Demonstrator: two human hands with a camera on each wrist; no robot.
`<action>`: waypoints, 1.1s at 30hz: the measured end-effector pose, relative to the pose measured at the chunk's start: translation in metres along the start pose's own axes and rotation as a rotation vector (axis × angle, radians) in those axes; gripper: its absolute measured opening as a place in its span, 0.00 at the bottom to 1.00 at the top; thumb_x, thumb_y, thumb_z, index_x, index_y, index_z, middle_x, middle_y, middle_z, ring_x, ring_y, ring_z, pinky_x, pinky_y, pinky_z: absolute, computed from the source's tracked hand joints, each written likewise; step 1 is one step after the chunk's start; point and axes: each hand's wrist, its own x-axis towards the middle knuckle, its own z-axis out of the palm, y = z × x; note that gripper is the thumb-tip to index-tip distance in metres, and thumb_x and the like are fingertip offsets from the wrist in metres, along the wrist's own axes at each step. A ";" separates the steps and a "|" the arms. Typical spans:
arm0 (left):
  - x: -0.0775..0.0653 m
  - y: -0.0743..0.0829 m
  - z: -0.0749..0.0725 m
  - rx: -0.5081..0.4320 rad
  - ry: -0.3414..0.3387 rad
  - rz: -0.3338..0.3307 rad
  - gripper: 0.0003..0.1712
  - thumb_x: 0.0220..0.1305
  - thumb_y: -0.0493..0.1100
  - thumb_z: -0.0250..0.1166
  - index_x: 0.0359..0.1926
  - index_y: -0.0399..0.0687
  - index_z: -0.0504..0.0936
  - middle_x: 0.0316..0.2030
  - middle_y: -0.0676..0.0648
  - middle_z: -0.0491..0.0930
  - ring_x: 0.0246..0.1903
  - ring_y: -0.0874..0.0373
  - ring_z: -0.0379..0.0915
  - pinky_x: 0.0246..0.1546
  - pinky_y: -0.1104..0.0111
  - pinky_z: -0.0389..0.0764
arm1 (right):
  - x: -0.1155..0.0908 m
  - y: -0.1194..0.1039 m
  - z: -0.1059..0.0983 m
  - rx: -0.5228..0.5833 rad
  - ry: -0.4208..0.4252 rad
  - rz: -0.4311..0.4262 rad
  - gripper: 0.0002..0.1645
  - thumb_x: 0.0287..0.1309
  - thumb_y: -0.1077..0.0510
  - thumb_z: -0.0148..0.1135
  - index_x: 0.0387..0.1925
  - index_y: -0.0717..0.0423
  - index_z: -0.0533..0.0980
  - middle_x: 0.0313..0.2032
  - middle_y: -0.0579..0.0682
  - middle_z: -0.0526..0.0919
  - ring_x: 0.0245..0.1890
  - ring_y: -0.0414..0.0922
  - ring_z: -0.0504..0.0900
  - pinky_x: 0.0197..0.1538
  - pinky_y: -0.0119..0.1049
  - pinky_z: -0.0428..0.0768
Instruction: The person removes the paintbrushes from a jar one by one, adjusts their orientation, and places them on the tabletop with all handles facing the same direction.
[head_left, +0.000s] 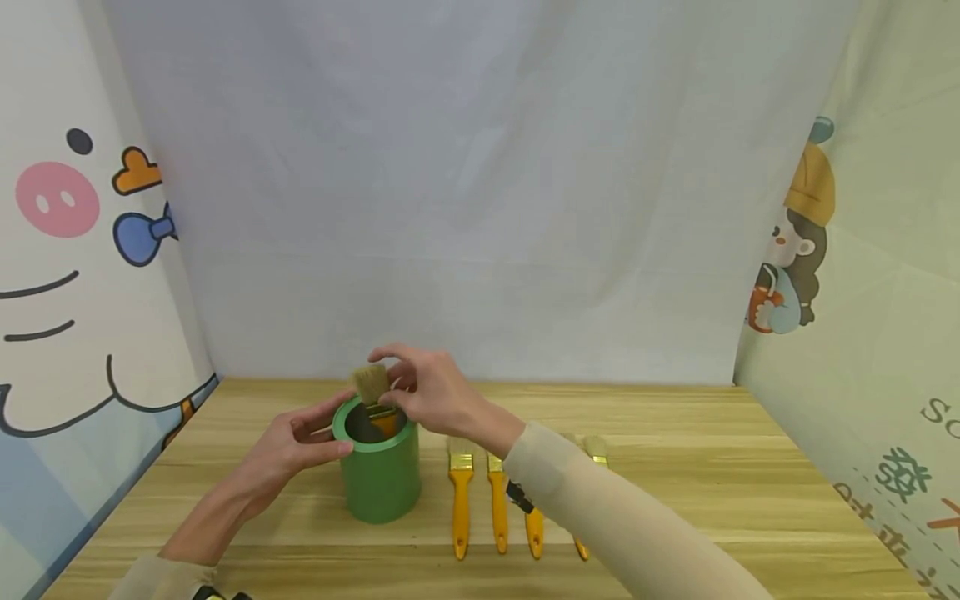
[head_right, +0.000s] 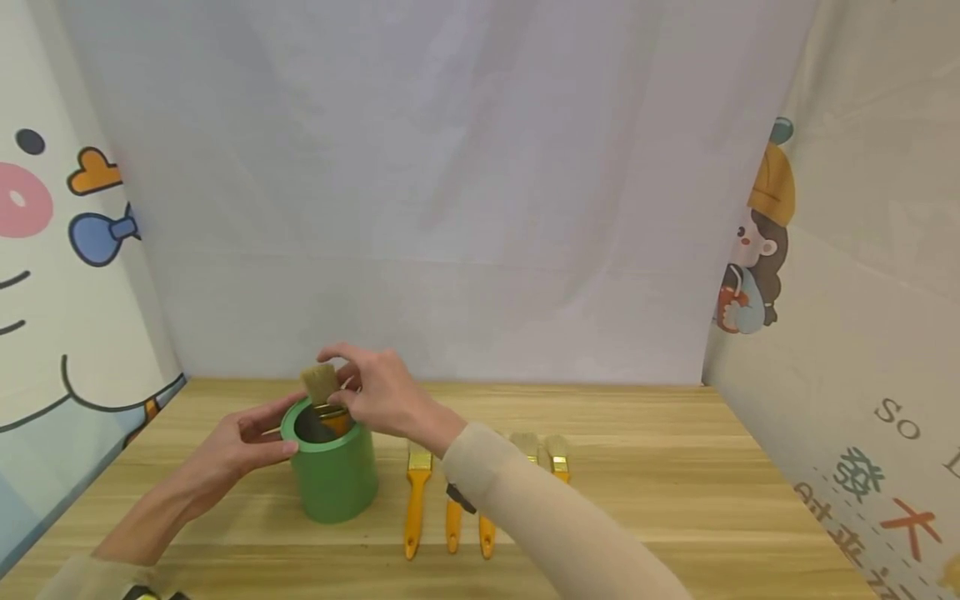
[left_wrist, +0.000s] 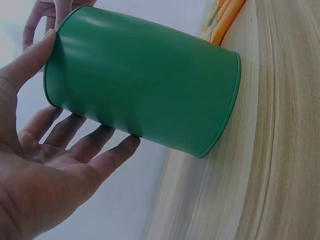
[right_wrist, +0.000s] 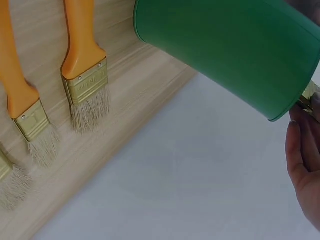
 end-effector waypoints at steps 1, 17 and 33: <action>0.000 0.000 0.000 0.001 0.000 0.001 0.46 0.72 0.39 0.69 0.83 0.40 0.57 0.78 0.33 0.58 0.71 0.28 0.61 0.65 0.47 0.74 | 0.000 -0.001 -0.001 0.003 0.002 0.001 0.27 0.66 0.69 0.71 0.64 0.56 0.77 0.43 0.55 0.90 0.39 0.38 0.89 0.42 0.27 0.83; 0.000 0.001 0.001 -0.001 -0.005 -0.001 0.44 0.72 0.39 0.69 0.83 0.43 0.59 0.78 0.35 0.61 0.71 0.28 0.62 0.65 0.43 0.73 | 0.006 -0.011 -0.023 0.065 0.154 -0.075 0.26 0.62 0.70 0.73 0.61 0.60 0.78 0.40 0.56 0.90 0.34 0.39 0.89 0.42 0.33 0.86; 0.000 0.001 0.000 0.001 -0.008 -0.002 0.44 0.72 0.39 0.69 0.83 0.45 0.58 0.78 0.34 0.60 0.71 0.28 0.63 0.65 0.42 0.74 | 0.011 -0.031 -0.058 0.077 0.284 -0.176 0.27 0.62 0.71 0.73 0.62 0.61 0.79 0.40 0.55 0.90 0.35 0.38 0.88 0.41 0.33 0.86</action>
